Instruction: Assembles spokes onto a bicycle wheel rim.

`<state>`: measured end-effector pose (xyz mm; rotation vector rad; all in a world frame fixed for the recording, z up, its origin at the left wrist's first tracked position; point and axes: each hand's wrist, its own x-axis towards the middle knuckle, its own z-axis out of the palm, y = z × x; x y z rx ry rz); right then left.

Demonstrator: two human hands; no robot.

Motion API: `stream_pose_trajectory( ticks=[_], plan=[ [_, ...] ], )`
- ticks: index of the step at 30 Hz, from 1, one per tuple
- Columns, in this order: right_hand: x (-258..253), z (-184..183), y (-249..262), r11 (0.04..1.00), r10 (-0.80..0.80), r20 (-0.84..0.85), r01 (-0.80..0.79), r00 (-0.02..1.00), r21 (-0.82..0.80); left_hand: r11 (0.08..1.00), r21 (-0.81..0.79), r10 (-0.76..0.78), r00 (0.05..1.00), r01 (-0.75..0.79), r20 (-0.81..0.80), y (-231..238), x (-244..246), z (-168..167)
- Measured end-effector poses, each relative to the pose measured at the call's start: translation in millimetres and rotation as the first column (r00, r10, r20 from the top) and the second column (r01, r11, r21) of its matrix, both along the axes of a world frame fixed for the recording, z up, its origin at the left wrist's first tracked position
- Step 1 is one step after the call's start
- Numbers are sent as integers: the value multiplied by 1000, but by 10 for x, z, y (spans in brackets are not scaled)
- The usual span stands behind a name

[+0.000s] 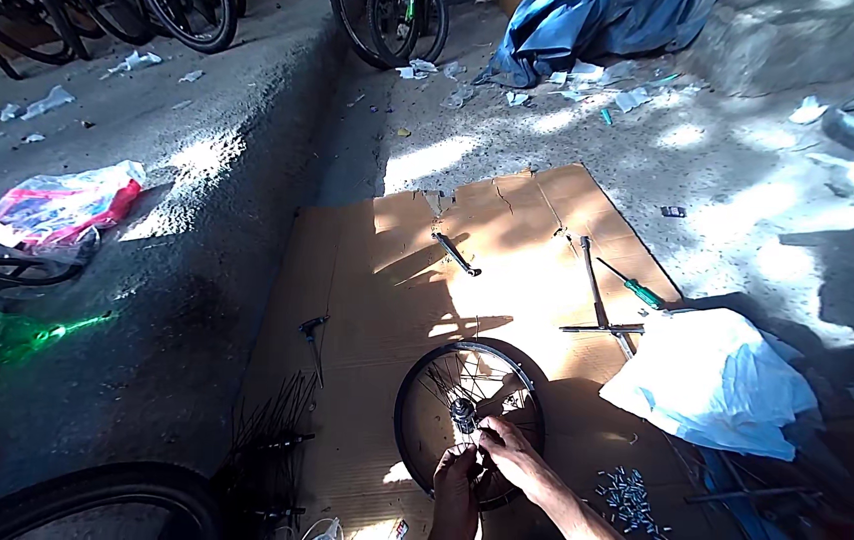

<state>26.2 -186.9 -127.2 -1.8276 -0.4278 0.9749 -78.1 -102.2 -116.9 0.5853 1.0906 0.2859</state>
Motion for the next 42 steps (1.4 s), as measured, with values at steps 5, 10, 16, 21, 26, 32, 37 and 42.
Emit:
stream_pose_trajectory(
  ticks=[5, 10, 16, 21, 26, 32, 37, 42],
  plan=[
    [-52, -37, -10, 992, -79, -41, 83, 996, 100, 1000, -22, 6, 999, -5, 37, -9, 7, -67],
    [-114, -48, -3, 972, -175, -116, 191, 978, 137, 999, -39, 19, 999, -18, 25, -12, 13, -39],
    [-80, -37, 5, 978, -151, -128, 167, 980, 124, 997, -39, -67, 997, 66, -38, 37, -43, 23],
    [9, -109, 18, 996, -48, 19, 49, 999, -70, 931, 212, -232, 931, 297, -283, 232, -93, 53],
    [30, 56, 50, 940, 175, 272, -79, 946, -332, 280, 404, -37, 430, 871, -902, 297, -69, 219],
    [-42, 272, 62, 881, 300, 391, -96, 870, -462, 79, 779, -62, 783, 621, -618, -114, 4, 70],
    [-88, 227, 63, 844, 394, 472, -108, 788, -525, 885, 339, -273, 946, 319, -177, -53, 154, 137],
    [-107, 262, 33, 820, 455, 465, -155, 759, -551, 946, 183, -242, 958, 268, -152, 106, 274, 173]
  ],
)
